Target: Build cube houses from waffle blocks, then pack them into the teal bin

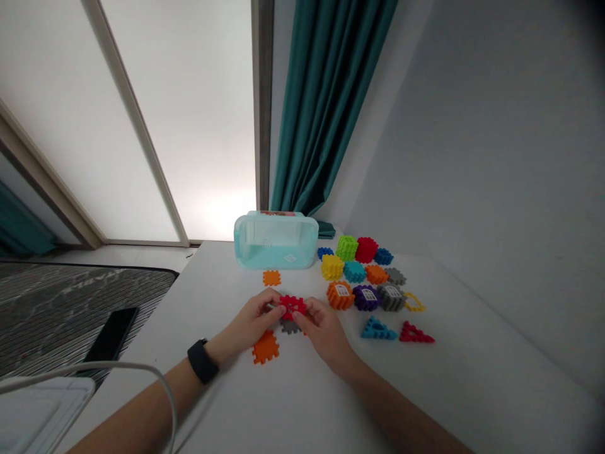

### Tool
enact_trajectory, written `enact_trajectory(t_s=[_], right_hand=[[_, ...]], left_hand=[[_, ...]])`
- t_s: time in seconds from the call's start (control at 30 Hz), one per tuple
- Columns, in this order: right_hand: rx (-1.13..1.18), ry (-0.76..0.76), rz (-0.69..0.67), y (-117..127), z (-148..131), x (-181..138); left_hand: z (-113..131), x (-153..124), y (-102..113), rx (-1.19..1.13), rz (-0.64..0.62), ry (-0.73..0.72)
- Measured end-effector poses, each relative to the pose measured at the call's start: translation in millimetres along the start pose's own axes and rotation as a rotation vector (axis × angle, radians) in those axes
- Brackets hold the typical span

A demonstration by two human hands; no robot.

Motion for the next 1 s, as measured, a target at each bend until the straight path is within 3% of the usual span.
enact_trajectory(t_s=[0.13,0.23,0.4,0.6,0.77,1.0], right_hand=[[-0.126,0.125,0.067,4,-15,-7],[-0.212,0.188,0.086,8,-24,-10],[-0.247,0.171,-0.030,1,-22,-9],[-0.095,0.101,0.040,8,-15,-4],[0.113,0.046,0.102,14,-10,-2],[0.167,0.038,0.065,10,-10,-4]], left_hand=[[-12,0,9,-0.104,0.069,0.078],[-10,0,7,-0.090,-0.001,0.092],[4,-1,-2,0.025,-0.117,0.042],[16,-5,11,0.414,0.012,-0.147],[28,-11,2,0.742,-0.008,-0.356],[40,-12,-1,0.962,0.040,-0.451]])
Point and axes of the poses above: each hand's wrist, its own x-axis towards the middle knuckle, its own y-axis out of the back of the hand, z = x × y, the point moved 8 cm from there along x, towards the middle knuckle, and after that the axes turned 9 degrees about -y, right-handed, at the moved point
